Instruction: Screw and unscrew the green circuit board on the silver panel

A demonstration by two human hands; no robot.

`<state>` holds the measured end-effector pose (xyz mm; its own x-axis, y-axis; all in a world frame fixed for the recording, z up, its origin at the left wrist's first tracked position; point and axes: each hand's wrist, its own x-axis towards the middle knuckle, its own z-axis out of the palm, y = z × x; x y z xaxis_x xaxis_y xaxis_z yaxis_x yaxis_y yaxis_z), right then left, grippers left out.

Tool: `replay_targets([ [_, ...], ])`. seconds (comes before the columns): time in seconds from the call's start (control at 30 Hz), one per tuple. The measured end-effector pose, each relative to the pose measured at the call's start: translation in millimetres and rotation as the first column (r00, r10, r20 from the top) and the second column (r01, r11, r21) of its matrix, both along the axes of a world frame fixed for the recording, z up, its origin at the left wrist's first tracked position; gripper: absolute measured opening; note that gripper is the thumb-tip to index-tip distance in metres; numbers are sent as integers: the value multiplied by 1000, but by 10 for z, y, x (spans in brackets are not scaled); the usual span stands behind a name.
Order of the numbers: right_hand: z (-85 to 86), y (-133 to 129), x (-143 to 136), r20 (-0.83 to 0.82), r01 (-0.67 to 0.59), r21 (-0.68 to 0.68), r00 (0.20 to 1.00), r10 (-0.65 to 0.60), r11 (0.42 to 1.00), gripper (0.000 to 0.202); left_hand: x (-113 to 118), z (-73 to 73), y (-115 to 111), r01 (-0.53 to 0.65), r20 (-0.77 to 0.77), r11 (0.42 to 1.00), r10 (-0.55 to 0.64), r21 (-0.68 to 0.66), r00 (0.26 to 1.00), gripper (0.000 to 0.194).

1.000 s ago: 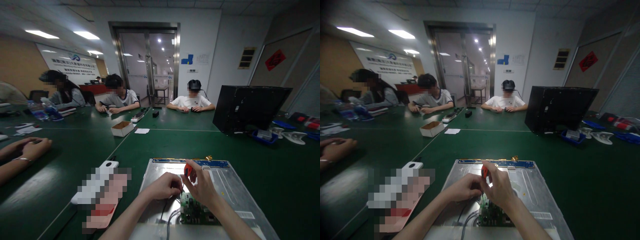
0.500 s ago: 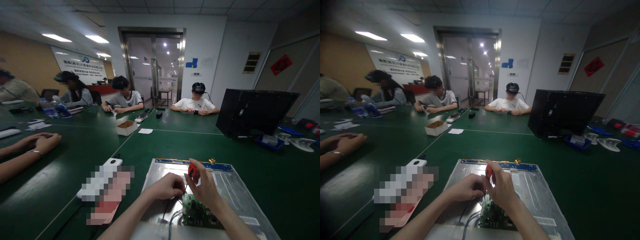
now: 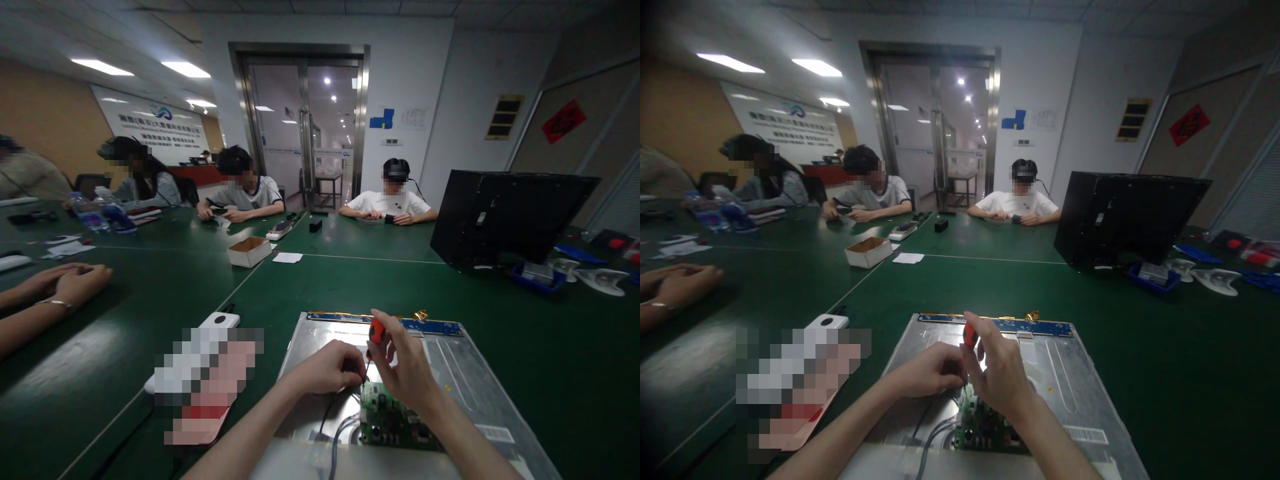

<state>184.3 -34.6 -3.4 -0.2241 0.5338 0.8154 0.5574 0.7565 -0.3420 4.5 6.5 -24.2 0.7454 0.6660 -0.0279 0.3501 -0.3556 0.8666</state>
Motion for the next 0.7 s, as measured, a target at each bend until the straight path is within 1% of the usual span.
replay_targets([
  [0.13,0,8,-9,16,11,30,1000,-11,999,41,-5,-44,25,16,26,1000,-16,1,1000,16],
  [0.23,3,2,-4,18,6,13,1000,-7,1000,42,-9,-42,40,30,19,1000,-30,-2,999,16],
  [0.4,4,-15,-8,8,-28,-30,1000,29,999,48,-6,-23,43,41,16,999,-41,-4,999,14],
  [0.6,1,6,-23,16,6,27,1000,-6,1000,43,-11,-48,47,7,10,1000,-7,-18,1000,15],
  [0.7,26,5,-18,40,9,39,999,-11,999,41,-13,-32,49,7,8,999,-7,-39,1000,14],
])
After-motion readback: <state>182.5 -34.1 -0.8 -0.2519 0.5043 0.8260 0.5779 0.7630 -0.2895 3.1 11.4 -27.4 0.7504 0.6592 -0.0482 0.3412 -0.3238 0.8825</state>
